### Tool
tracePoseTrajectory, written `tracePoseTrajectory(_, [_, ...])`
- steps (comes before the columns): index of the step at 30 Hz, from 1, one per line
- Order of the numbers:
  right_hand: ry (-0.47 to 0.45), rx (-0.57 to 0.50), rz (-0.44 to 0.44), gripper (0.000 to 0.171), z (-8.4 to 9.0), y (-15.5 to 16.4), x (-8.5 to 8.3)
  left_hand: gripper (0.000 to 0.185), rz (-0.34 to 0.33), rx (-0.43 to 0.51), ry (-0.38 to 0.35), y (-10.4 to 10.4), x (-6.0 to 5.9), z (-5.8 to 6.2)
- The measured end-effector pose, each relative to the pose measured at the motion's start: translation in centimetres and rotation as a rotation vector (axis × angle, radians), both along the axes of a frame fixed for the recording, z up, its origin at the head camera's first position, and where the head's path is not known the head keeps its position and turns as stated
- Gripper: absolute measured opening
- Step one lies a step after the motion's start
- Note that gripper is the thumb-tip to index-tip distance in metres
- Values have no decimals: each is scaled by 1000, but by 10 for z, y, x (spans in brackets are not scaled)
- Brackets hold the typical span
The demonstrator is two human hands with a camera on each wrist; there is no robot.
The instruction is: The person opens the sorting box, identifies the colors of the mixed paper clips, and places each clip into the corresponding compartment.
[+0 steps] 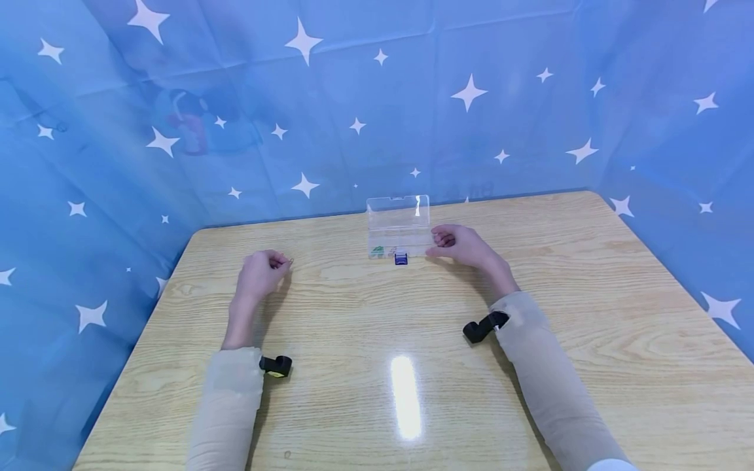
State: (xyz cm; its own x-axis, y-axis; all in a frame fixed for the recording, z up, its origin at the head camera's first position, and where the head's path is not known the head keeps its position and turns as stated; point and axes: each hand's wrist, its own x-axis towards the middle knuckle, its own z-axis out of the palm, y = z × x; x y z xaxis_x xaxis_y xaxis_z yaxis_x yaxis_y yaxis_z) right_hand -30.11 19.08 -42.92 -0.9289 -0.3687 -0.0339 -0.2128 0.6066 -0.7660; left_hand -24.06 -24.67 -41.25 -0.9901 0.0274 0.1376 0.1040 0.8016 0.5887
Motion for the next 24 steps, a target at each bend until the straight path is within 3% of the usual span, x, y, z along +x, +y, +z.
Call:
tracePoseTrajectory(14, [-6, -8, -7, 69, 0, 0, 1, 16, -62, 14, 60, 42, -12, 5])
tracePoseTrajectory(24, [7, 7, -2, 70, -2, 0, -1, 14, -103, 30, 58, 71, -22, 6])
